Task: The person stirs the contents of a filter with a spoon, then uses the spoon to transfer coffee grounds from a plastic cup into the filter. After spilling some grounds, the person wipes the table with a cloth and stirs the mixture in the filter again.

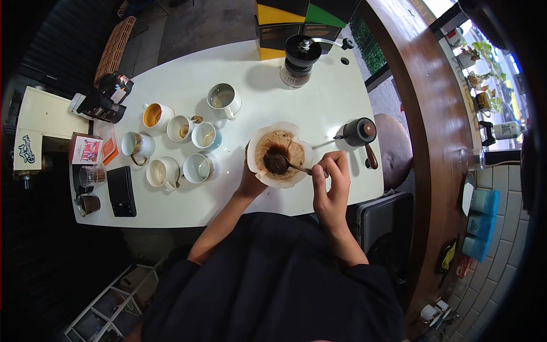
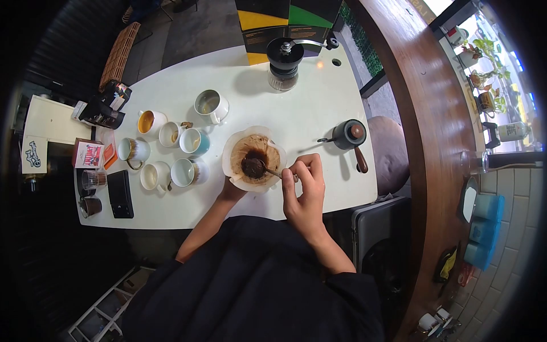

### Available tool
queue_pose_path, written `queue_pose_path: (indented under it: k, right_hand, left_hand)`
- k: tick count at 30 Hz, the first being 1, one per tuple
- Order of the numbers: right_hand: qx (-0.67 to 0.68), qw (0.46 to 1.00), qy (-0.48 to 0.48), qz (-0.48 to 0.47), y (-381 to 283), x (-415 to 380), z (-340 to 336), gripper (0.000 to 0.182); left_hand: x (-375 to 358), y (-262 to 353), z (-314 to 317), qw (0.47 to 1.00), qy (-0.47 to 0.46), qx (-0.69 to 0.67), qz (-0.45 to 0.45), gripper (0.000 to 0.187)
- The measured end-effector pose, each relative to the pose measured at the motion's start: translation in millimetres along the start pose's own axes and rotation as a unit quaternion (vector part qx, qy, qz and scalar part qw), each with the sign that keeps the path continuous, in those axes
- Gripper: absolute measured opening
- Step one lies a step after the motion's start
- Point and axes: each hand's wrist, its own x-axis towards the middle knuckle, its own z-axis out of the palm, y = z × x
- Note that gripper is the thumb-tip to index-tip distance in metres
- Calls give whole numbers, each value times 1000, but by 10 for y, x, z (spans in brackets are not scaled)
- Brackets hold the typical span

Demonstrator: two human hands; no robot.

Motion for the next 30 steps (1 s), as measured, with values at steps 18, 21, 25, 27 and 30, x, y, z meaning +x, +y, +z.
queue_pose_path:
  k: [18, 21, 25, 27, 30]
  right_hand:
    - [-77, 994, 13, -72, -61, 12, -44, 10]
    - [-79, 992, 46, -90, -31, 36, -64, 11]
    - [-71, 993, 53, -82, 10, 70, -81, 13]
    - [-72, 990, 81, -85, 7, 85, -84, 14]
    - [-59, 991, 87, -88, 38, 104, -70, 15]
  left_hand:
    - [2, 7, -8, 999, -19, -16, -23, 91]
    - [-4, 4, -3, 1000, -22, 7, -16, 93]
    - [12, 9, -4, 1000, -18, 15, -1, 95]
    - [7, -6, -4, 1000, -21, 18, -7, 95]
    - [-6, -56, 5, 999, -19, 27, 4, 95]
